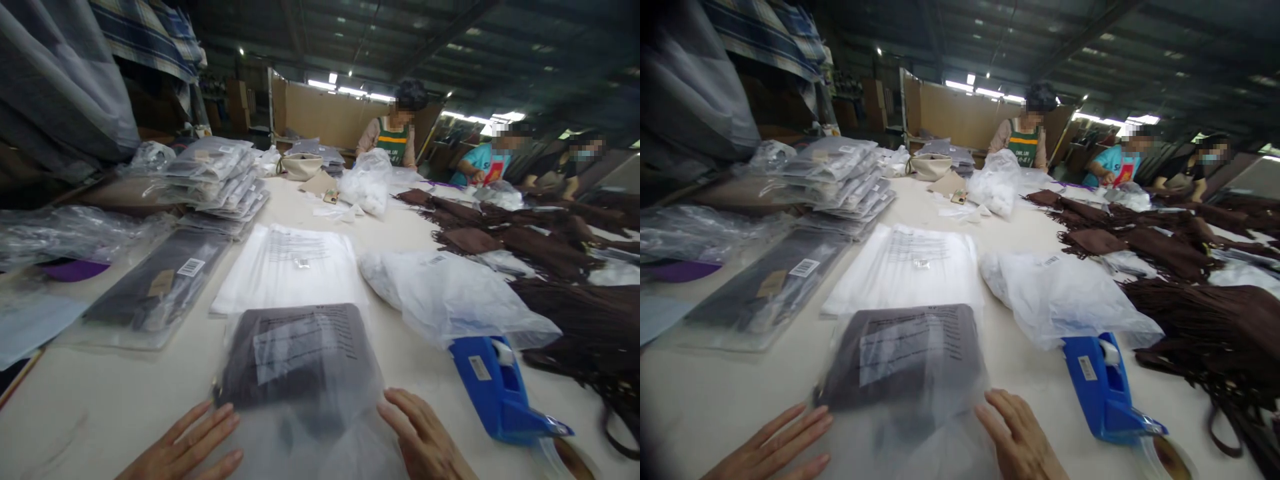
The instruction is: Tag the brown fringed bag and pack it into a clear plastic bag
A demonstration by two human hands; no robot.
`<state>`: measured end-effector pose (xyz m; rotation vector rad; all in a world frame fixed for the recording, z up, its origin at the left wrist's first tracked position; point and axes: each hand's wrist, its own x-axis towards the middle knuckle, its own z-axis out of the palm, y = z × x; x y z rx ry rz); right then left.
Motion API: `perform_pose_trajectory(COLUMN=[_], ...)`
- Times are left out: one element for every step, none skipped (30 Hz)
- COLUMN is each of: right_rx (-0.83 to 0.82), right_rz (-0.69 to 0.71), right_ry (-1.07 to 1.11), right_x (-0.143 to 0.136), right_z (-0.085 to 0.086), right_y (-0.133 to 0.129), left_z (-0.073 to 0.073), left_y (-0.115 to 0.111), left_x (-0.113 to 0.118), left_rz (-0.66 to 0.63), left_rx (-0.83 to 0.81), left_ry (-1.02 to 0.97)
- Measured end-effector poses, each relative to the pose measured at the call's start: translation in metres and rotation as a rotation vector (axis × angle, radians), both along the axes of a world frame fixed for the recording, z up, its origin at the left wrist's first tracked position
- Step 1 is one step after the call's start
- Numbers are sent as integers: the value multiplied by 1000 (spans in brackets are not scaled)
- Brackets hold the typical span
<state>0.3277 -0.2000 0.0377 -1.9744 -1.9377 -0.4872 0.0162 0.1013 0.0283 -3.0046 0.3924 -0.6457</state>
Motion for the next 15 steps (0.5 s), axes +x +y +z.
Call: perform_pose_trajectory(right_rx=[-24, -32, -37, -44, -54, -67, -66, -54, -49, -50, -63, -100, -160, -226, -268], right_rz=[75, 143, 192, 217, 218, 210, 220, 229, 223, 204, 175, 145, 124, 126, 174], right_ry=[-2, 4, 23, 51, 83, 111, 122, 120, 109, 89, 66, 45, 35, 41, 66], right_x=[1, 2, 3, 4, 5, 7, 9, 11, 13, 15, 17, 18, 18, 18, 17], right_z=[2, 2, 2, 1, -1, -4, -7, -10, -14, -17, -19, -20, -20, -18, -15], right_y=[7, 13, 16, 17, 16, 13, 8, 3, -2, -7, -11, -13, -13, -12, -9], left_z=[1, 2, 3, 5, 8, 10, 12, 14, 15, 16, 17, 18, 18, 18, 17], left_y=[0, 1, 2, 5, 7, 10, 12, 14, 14, 15, 14, 14, 13, 12, 11], left_x=[3, 4, 4, 3, 1, -1, -3, -5, -7, -9, -10, -12, -13, -14, -15], left_rz=[0, 3, 1, -1, -12, -31, -50, -61, -59, -44, -20, 1, 3, -13, -38], left_rx=[-8, -14, -17, -15, 0, 28, 61, 91, 109, 109, 92, 69, 49, 32, 10], left_ry=[2, 5, 11, 16, 25, 42, 64, 89, 112, 129, 137, 139, 144, 159, 189])
